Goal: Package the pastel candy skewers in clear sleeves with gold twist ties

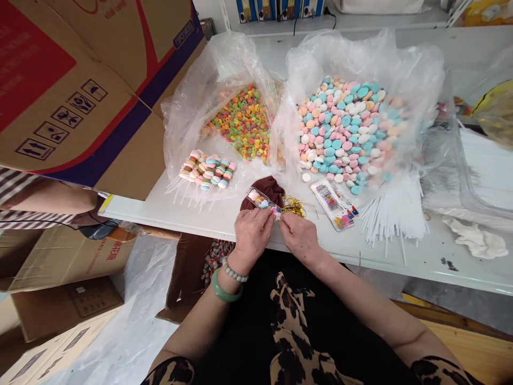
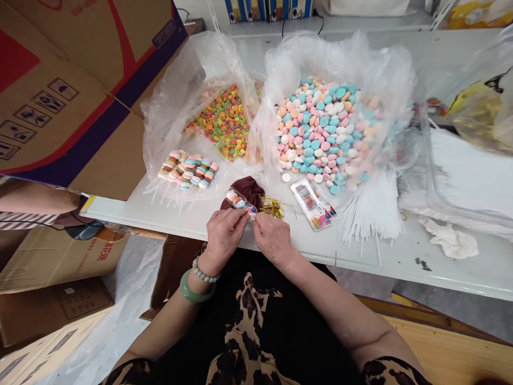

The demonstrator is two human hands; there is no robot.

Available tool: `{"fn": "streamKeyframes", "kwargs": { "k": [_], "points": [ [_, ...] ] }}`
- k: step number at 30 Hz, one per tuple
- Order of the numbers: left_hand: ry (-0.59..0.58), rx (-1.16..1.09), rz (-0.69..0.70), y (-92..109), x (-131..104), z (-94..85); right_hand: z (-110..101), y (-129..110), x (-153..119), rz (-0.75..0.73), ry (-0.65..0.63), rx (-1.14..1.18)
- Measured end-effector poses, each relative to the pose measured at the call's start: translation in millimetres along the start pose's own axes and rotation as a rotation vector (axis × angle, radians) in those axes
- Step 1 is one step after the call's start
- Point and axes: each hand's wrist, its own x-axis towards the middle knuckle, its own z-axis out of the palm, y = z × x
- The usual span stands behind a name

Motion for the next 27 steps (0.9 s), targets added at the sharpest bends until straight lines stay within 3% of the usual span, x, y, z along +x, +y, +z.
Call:
{"fn": "streamKeyframes", "kwargs": {
  "k": [3,6,10,12,15,17,19,23,27],
  "points": [
    [0.023,0.094,0.034,3,-2,0.8,2,-1,-1,-0.084,0.046,-0.114],
    [0.057,0.048,-0.025,6,-2,1.3,3,-1,-2,-0.124,0.029,-0.115],
    [-0.033,-0.077,-0.143,4,-1,0.0,3,3,2,-0.021,-0.019,-0.028],
    [-0.063,-0.119,-0.139,0,-2,-1.0,3,6,6,0.109,-0.035,0.088],
    [0.02,-0.166,-0.135,-8,-5,-3.0,3,11,15,0.344,-0.084,0.497],
    [0.064,-0.22,-0.218,-12,-7,-4.4,2,12,19,0.482,-0.152,0.847],
    [0.016,-0.35,-0.353,-13,-6,-5.1,1,10,21,0.563,-0.213,1.114],
    [-0.115,-0.754,-0.513,-4,0,-4.0,-2,-1,17,0.564,-0.314,1.3],
    [-0.066,-0.823,-0.473,5,5,-2.0,-8,-8,14,0.453,-0.32,1.195]
  ]
}}
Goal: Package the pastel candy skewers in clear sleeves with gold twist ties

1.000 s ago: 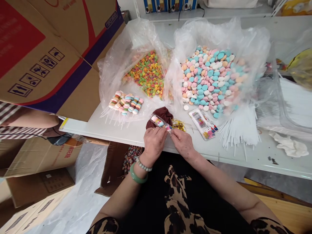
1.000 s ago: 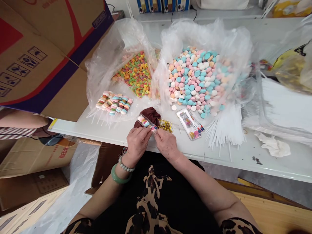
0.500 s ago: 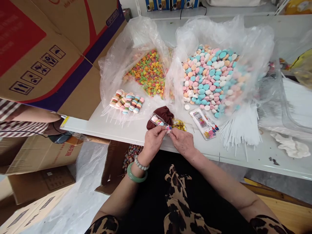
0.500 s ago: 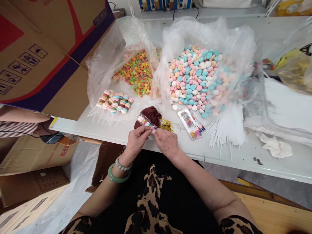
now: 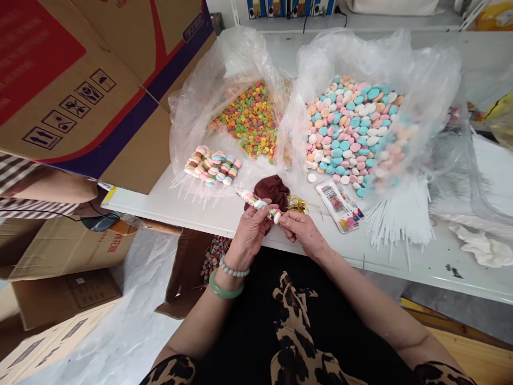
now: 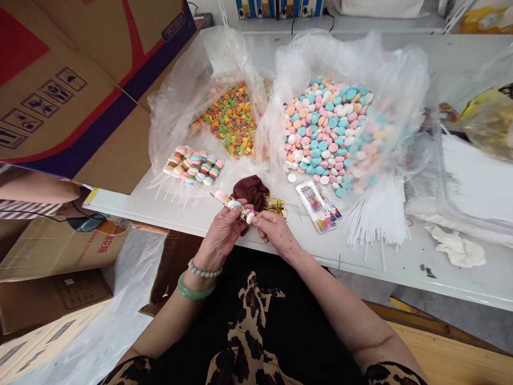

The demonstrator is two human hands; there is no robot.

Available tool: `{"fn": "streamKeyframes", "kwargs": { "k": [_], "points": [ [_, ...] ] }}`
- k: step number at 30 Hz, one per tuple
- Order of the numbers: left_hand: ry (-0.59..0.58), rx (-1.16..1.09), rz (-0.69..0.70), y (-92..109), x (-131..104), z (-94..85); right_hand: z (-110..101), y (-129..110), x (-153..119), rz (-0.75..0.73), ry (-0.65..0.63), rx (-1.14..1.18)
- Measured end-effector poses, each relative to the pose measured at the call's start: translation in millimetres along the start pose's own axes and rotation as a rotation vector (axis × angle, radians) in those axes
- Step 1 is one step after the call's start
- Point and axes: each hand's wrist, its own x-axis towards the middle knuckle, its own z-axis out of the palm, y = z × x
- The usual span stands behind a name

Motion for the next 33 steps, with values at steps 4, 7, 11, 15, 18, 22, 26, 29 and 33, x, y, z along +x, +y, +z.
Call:
{"fn": "streamKeyframes", "kwargs": {
  "k": [4,7,11,15,18,22,26,29,33],
  "points": [
    [-0.012,0.017,0.004,-2,-1,0.5,0,-4,-3,-0.053,0.068,-0.173],
    [-0.027,0.008,-0.024,-5,0,-0.9,0,-3,-1,-0.054,0.133,-0.199],
    [-0.039,0.024,-0.023,-10,1,-1.4,1,3,3,-0.081,0.212,-0.232],
    [-0.081,0.064,-0.014,-13,5,1.6,2,11,5,-0.169,0.323,-0.347],
    [-0.071,0.138,-0.022,-18,7,5.3,1,17,5,-0.261,0.396,-0.445],
    [0.149,0.461,0.302,-30,1,5.4,-5,21,7,-0.297,0.468,-0.502],
    [0.257,1.029,0.871,-34,-8,0.0,-8,17,5,-0.338,0.503,-0.617],
    [0.097,1.357,1.12,-29,-8,-2.0,-8,16,2,-0.389,0.533,-0.743],
    [0.069,1.617,1.319,-21,-7,-2.1,-7,17,-1,-0.492,0.585,-0.929]
  ]
}}
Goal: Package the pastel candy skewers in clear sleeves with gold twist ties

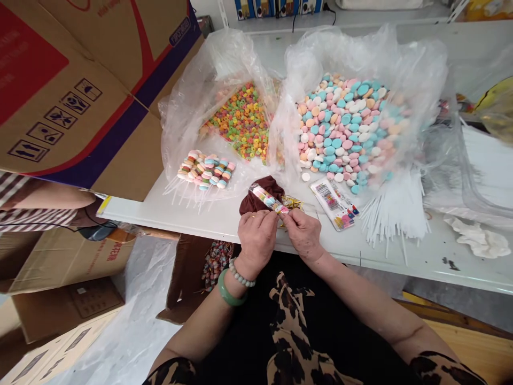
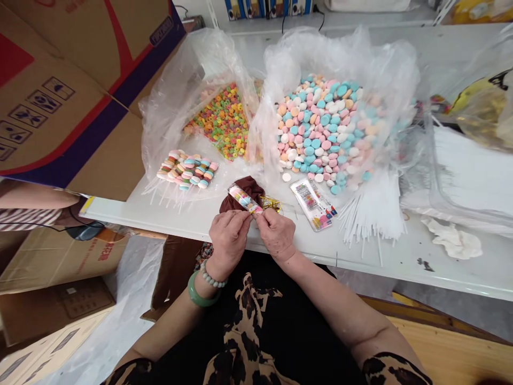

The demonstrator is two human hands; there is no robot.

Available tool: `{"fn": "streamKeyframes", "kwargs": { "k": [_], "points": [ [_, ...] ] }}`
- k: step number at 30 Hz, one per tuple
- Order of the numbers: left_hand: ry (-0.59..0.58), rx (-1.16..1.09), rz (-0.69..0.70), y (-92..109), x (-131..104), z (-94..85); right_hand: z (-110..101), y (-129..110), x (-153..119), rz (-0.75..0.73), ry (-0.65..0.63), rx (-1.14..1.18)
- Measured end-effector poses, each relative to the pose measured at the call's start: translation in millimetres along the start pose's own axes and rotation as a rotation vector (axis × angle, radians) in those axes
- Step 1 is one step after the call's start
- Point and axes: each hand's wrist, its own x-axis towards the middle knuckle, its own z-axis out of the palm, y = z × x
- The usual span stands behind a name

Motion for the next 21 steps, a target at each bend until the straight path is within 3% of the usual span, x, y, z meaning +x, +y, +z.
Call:
{"fn": "streamKeyframes", "kwargs": {
  "k": [5,11,16,21],
  "points": [
    [-0.063,0.131,0.124,0,-1,-4.0,0,1,-2,-0.21,0.102,-0.179],
    [-0.101,-0.133,-0.068,-6,3,-2.0,-1,0,-1,-0.371,0.208,-0.258],
    [-0.228,-0.557,-0.277,-13,10,-4.5,-2,2,-2,-0.379,0.152,-0.151],
    [-0.217,-0.44,-0.213,-15,10,-6.4,-7,-2,-4,-0.228,-0.027,0.084]
  ]
}}
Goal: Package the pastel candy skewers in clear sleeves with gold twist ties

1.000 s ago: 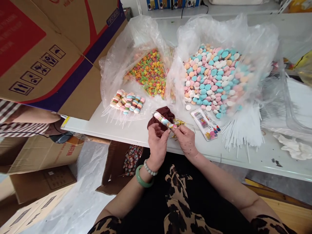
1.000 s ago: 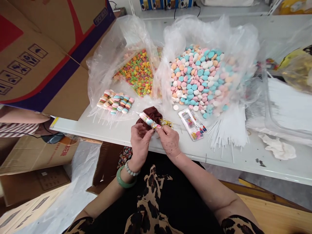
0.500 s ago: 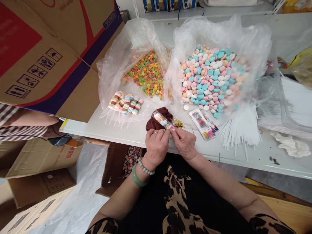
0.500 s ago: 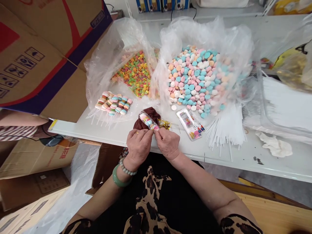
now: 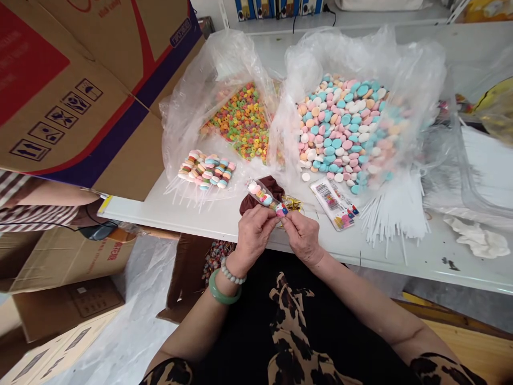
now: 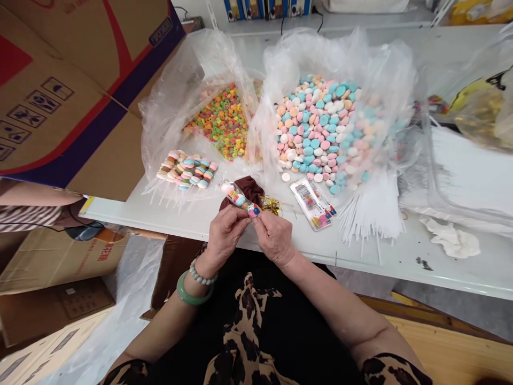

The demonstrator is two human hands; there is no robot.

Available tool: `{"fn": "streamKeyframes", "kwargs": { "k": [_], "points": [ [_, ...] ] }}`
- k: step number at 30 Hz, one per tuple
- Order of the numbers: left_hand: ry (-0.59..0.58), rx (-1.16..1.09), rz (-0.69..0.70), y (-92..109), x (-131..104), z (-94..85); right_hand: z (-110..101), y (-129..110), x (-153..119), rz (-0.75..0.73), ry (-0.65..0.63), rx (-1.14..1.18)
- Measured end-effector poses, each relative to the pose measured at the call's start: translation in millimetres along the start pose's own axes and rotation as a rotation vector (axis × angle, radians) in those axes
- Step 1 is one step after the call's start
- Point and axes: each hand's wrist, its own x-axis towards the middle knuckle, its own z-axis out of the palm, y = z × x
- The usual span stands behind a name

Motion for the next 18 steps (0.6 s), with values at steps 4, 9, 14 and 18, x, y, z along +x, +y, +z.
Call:
{"fn": "streamKeyframes", "kwargs": {
  "k": [4,9,14,18],
  "points": [
    [0.068,0.147,0.048,2,-1,0.6,-3,-7,3,0.133,-0.073,0.114],
    [0.131,0.332,0.117,9,-1,0.9,-2,-10,3,0.157,-0.08,0.066],
    [0.13,0.385,0.148,11,-1,-1.1,-1,-8,-1,0.146,-0.092,0.047],
    [0.126,0.491,0.209,13,-3,-0.1,1,-8,-2,0.175,-0.077,0.061]
  ]
}}
